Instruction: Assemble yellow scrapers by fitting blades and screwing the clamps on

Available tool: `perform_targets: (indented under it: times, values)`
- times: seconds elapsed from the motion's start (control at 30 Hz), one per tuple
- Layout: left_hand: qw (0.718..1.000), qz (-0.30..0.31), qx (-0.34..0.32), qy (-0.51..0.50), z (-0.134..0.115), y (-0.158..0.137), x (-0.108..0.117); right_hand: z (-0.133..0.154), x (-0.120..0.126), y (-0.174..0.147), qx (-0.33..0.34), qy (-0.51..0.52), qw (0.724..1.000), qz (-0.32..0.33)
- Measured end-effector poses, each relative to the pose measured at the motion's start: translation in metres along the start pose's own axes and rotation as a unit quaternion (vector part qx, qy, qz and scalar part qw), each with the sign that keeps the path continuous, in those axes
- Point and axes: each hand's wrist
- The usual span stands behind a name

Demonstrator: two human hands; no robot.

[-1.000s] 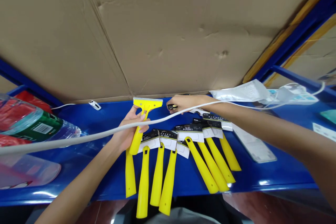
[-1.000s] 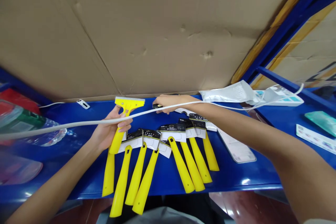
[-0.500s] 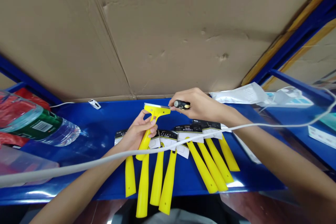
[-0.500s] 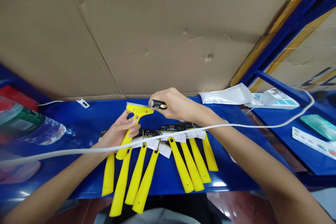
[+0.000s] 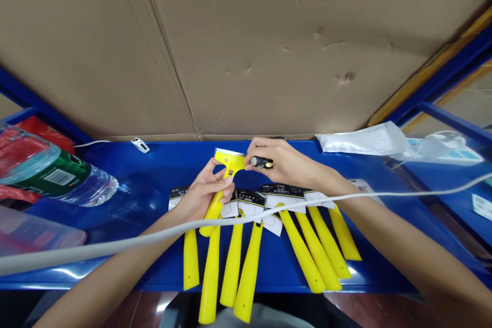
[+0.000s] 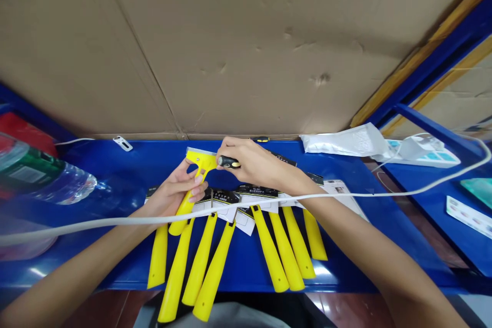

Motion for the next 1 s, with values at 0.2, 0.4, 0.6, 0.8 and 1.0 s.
perform_targets:
  times: [0.2, 0.4, 0.6, 0.8, 1.0]
  values:
    - [1.0, -0.005, 0.005, -0.007, 0.003, 0.0, 0.002, 0.002, -0.002, 0.0, -0.055, 0.028, 0.998, -0.022]
    - [1.0, -0.007, 0.013, -0.001, 0.004, 0.001, 0.002, 0.007, -0.006, 0.0, -0.113, 0.071, 0.99, -0.042]
    - [1.0, 0.002, 0.025, 0.014, 0.0, -0.001, 0.0, 0.002, -0.006, 0.002, -0.21, 0.079, 0.973, -0.059]
    - [0.998, -0.002, 0.063, 0.019, -0.004, -0.004, -0.004, -0.004, -0.005, 0.004, -0.255, 0.138, 0.957, -0.002]
    - [0.993, -0.017, 0.098, -0.07, -0.008, -0.001, -0.003, 0.002, 0.013, 0.002, -0.227, 0.059, 0.969, -0.077]
Point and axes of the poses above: each hand's wrist, its own y-axis towards the middle knuckle, its own x-axis out of the back of the hand, z = x × y, and after that the axes turned 3 degrees about -z, right-handed
